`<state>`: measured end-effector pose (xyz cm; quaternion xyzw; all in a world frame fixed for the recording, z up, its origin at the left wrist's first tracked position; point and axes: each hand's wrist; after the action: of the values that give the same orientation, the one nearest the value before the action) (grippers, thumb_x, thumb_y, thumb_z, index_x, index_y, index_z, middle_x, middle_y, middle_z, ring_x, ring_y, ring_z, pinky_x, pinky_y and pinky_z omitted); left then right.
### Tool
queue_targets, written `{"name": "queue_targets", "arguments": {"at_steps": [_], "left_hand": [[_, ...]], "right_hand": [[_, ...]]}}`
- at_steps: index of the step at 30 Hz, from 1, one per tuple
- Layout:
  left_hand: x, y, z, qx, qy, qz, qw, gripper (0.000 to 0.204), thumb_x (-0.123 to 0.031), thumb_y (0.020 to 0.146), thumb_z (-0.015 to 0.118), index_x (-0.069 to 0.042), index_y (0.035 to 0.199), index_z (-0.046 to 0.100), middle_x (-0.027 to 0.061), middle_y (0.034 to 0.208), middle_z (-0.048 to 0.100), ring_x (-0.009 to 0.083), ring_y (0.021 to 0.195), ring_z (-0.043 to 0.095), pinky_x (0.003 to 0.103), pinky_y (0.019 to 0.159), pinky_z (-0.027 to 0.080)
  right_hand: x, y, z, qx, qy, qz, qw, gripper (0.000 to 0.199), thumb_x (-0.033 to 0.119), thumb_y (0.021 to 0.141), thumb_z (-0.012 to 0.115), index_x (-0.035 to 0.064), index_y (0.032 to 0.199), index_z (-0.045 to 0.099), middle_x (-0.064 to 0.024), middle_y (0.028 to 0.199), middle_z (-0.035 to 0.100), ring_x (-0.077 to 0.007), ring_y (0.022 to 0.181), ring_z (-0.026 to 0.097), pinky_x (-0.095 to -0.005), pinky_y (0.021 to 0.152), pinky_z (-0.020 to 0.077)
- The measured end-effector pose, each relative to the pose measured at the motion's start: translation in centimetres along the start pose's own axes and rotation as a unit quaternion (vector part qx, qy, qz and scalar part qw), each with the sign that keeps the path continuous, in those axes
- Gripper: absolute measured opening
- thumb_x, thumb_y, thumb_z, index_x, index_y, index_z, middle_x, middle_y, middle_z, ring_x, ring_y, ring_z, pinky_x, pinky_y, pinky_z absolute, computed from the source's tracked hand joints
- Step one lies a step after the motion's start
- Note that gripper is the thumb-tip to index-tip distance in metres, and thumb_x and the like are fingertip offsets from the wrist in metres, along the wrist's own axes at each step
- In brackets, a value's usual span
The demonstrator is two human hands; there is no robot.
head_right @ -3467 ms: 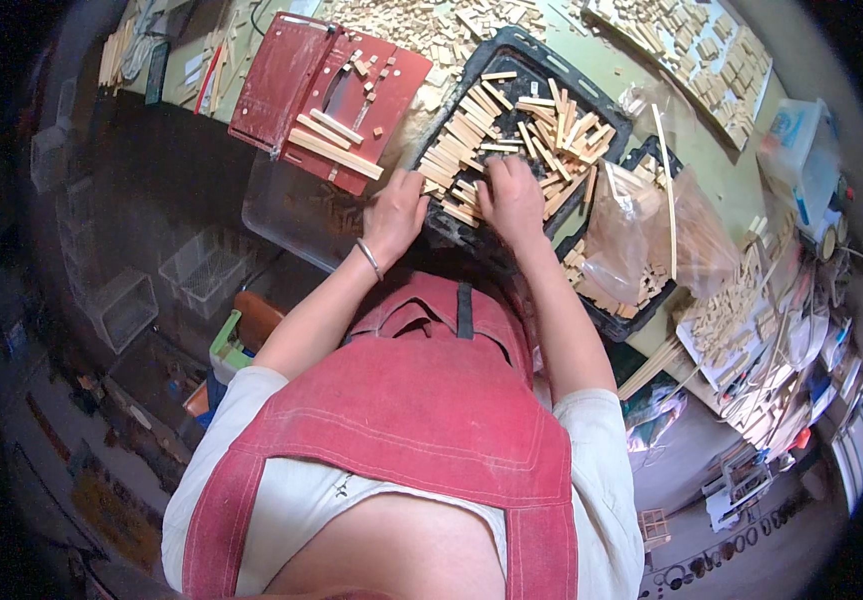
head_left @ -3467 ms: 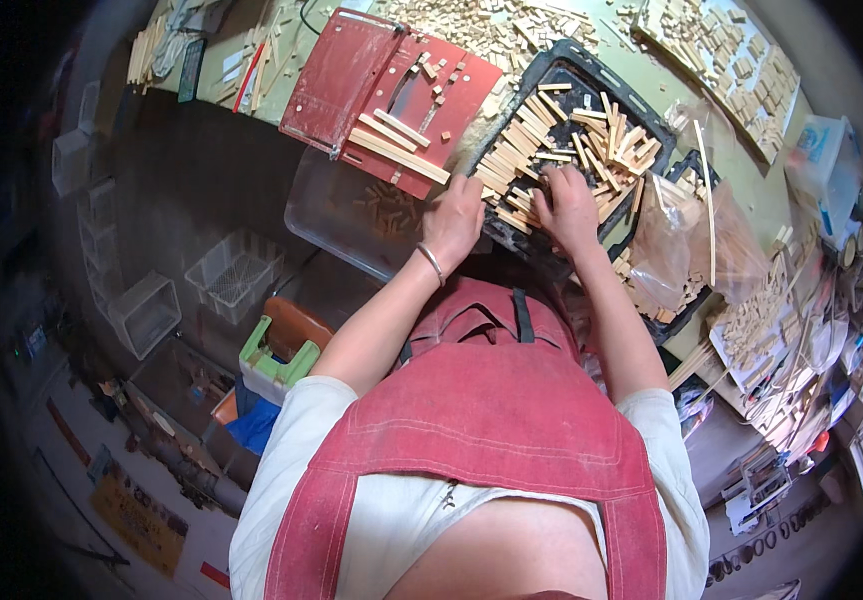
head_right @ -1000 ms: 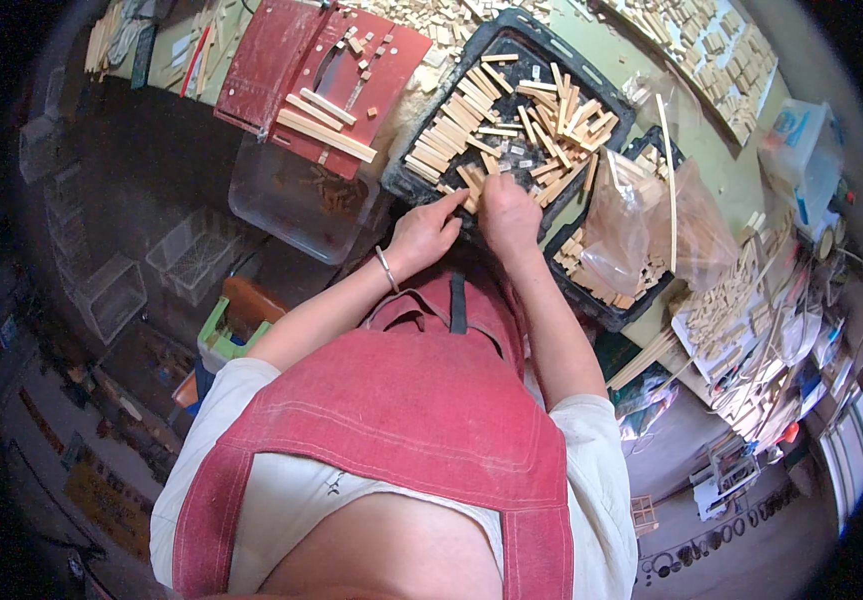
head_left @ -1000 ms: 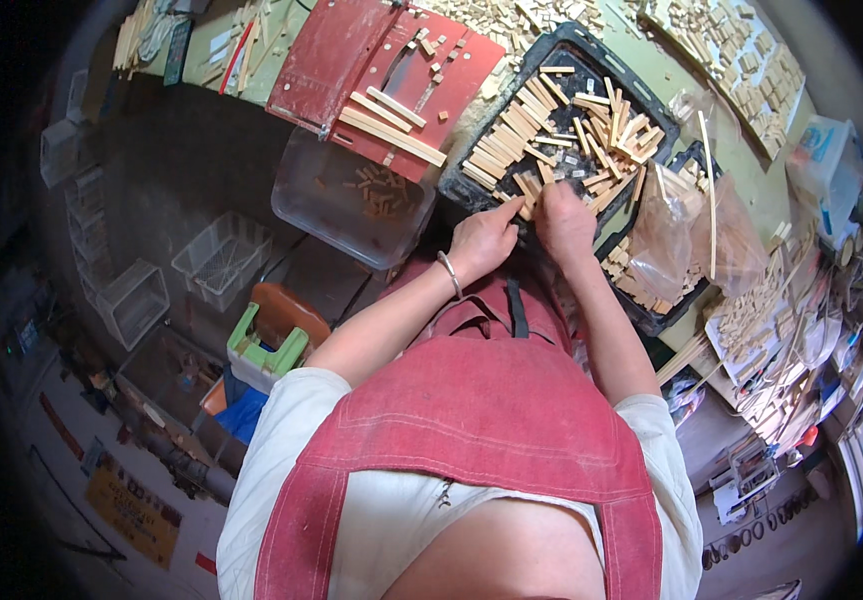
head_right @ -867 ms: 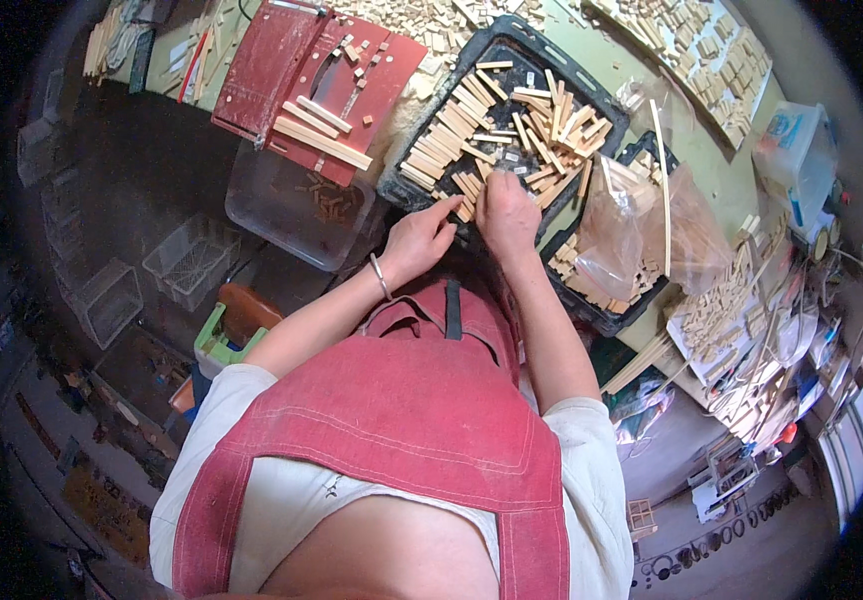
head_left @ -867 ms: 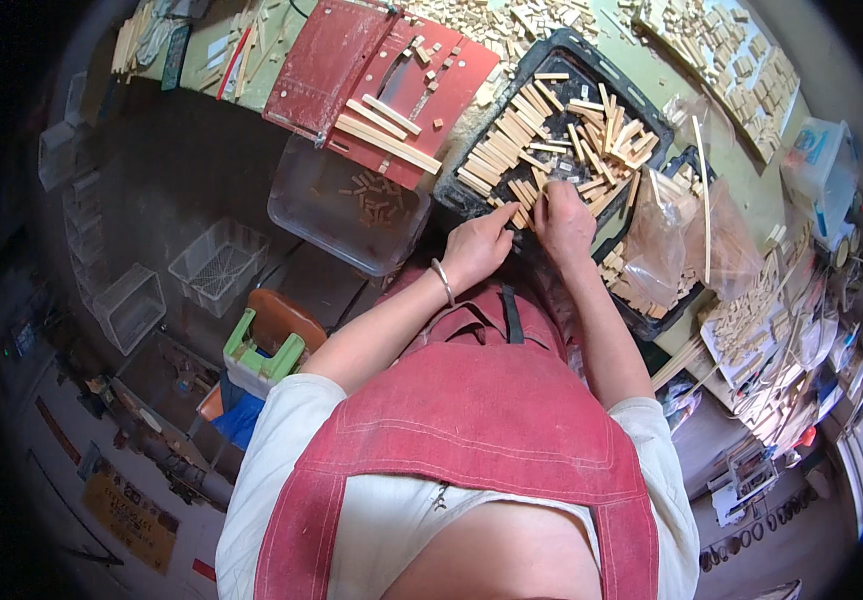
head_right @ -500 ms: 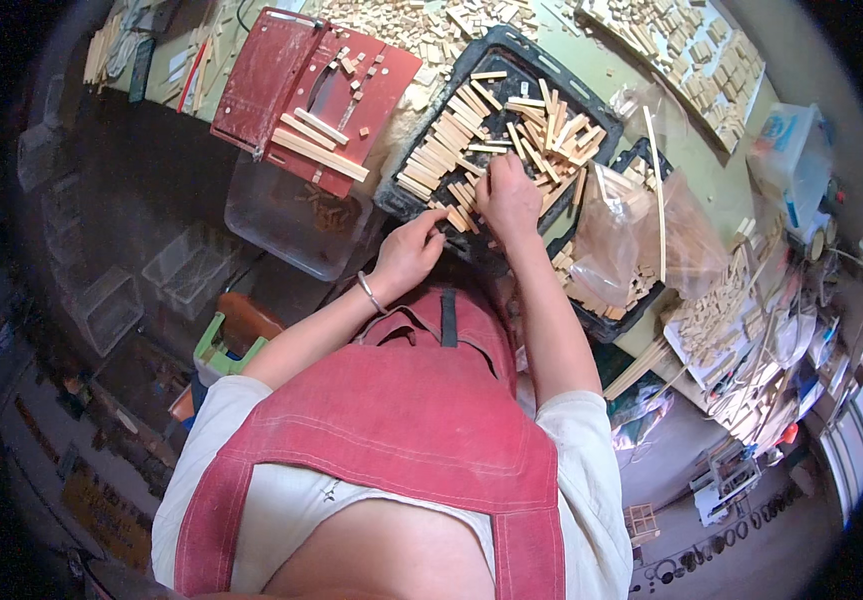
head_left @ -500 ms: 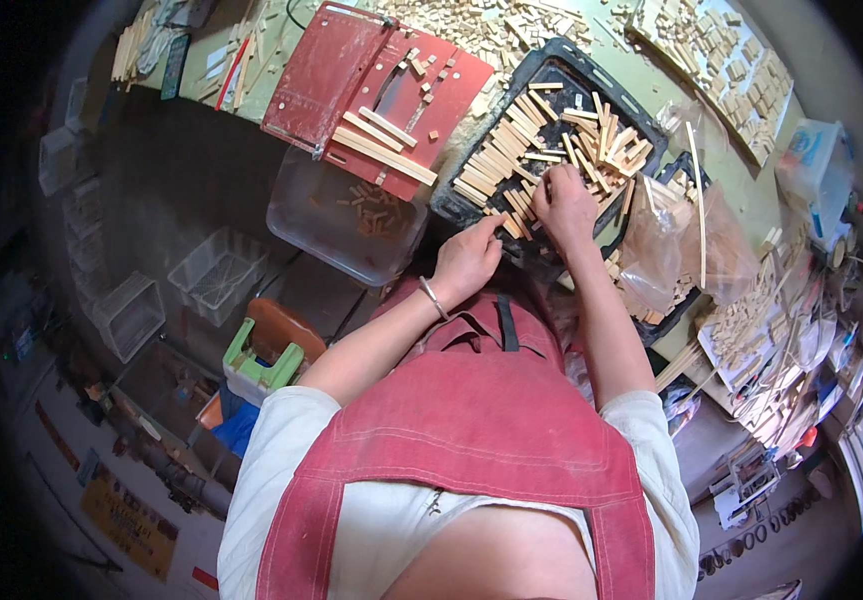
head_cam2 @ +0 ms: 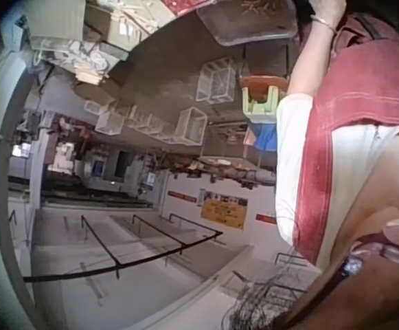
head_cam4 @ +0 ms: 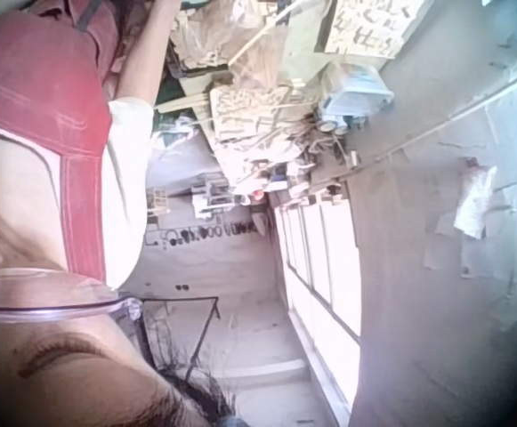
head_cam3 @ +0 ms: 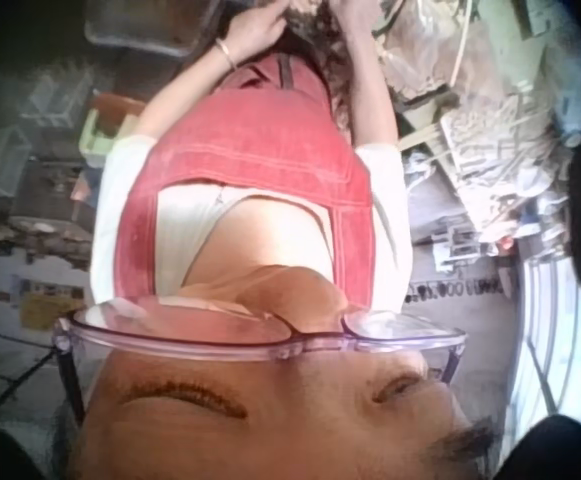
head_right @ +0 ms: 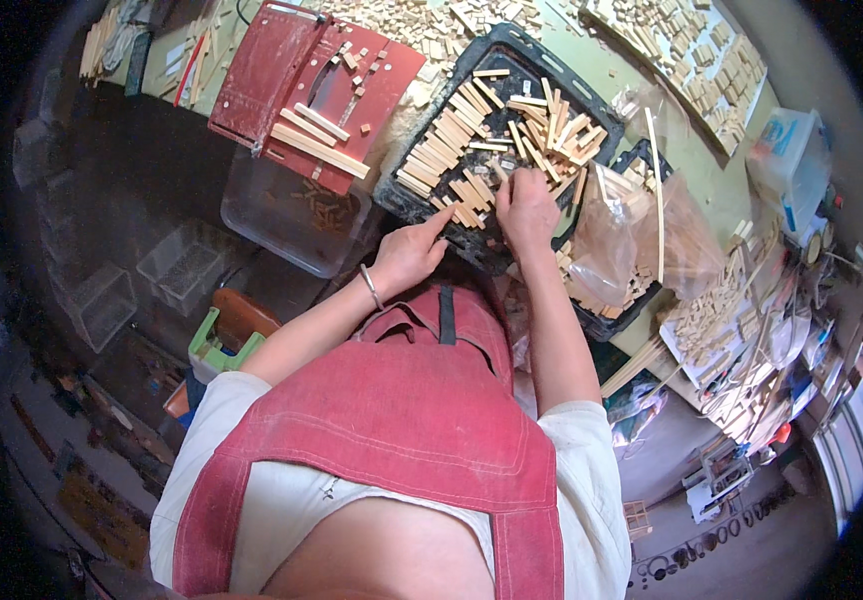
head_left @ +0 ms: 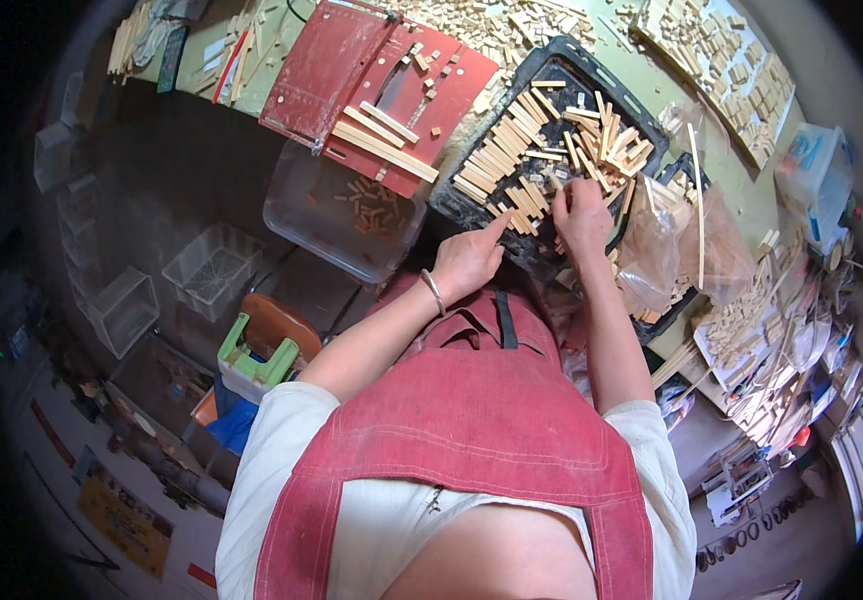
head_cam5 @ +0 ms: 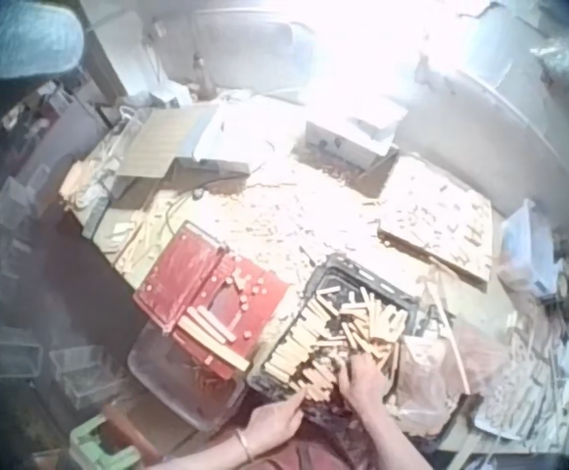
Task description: The person repeatedly picks small wooden sticks from a black tray, aligns them in pairs, and places them into a red jig on the workbench. The person continues this repetitive assembly process for the duration of the clip.
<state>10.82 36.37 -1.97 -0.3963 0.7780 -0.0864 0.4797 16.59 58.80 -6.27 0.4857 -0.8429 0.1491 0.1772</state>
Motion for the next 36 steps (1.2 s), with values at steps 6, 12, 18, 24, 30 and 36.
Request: {"name": "queue_targets", "arguments": {"at_steps": [6,12,18,24,30,36], "left_hand": [[0.8,0.1,1.2,-0.065,-0.035,0.018,0.997,0.047,-0.022,0.100,0.064,-0.010,0.145,0.059,0.0214,0.099,0.076,0.0427,0.091,0.073,0.054,0.078,0.058],[0.5,0.7,0.8,-0.066,-0.067,0.007,0.996,0.045,-0.018,0.099,0.064,-0.008,0.143,0.059,0.0236,0.100,0.075,0.0441,0.091,0.073,0.056,0.078,0.057],[1.2,0.8,1.0,-0.078,-0.078,0.015,0.994,0.045,-0.015,0.099,0.062,-0.008,0.143,0.058,0.0221,0.101,0.074,0.0445,0.093,0.072,0.055,0.080,0.058],[1.5,0.9,0.8,-0.076,-0.096,0.004,0.992,0.043,-0.014,0.099,0.061,-0.007,0.142,0.059,0.0198,0.097,0.074,0.0423,0.091,0.073,0.053,0.080,0.058],[1.1,1.4,1.0,-0.075,-0.114,0.002,0.991,0.043,-0.014,0.100,0.062,-0.005,0.141,0.060,0.0200,0.100,0.074,0.0417,0.093,0.073,0.051,0.081,0.058],[-0.6,2.3,0.8,-0.116,-0.127,0.017,0.985,0.041,-0.013,0.101,0.061,-0.003,0.141,0.061,0.0210,0.104,0.074,0.0412,0.095,0.073,0.049,0.082,0.059]], "right_hand": [[2.1,-2.6,-1.4,0.113,0.038,-0.006,0.993,0.054,0.032,0.087,0.083,0.0080,0.129,0.060,-0.0168,0.110,0.066,-0.0392,0.099,0.071,-0.0473,0.081,0.0586],[2.1,-2.7,-0.8,0.106,0.030,-0.023,0.994,0.062,0.030,0.083,0.086,0.0073,0.134,0.059,-0.0161,0.116,0.062,-0.0390,0.101,0.070,-0.0473,0.079,0.0595],[2.5,-3.6,-0.7,0.051,0.029,-0.032,0.998,0.039,0.020,0.089,0.075,0.0031,0.122,0.061,-0.0192,0.106,0.060,-0.0402,0.091,0.069,-0.0500,0.073,0.0585],[0.5,0.7,-2.1,-0.068,0.061,-0.016,0.996,0.026,0.016,0.092,0.074,0.0029,0.114,0.067,-0.0158,0.102,0.064,-0.0371,0.086,0.069,-0.0457,0.071,0.0575],[-0.9,7.6,-4.9,0.008,-0.103,0.055,0.993,0.067,0.042,0.082,0.087,0.0001,0.126,0.061,-0.0199,0.116,0.061,-0.0368,0.107,0.067,-0.0483,0.082,0.0575],[-1.9,8.0,-3.5,0.042,-0.126,0.049,0.990,0.079,0.043,0.074,0.092,-0.0029,0.129,0.058,-0.0182,0.110,0.059,-0.0370,0.103,0.067,-0.0470,0.079,0.0597]]}}
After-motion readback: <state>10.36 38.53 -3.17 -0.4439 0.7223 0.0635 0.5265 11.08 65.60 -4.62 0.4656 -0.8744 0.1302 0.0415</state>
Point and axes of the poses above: each hand's wrist, its own y-axis towards the middle knuckle, its own z-axis out of the palm, x = y × z
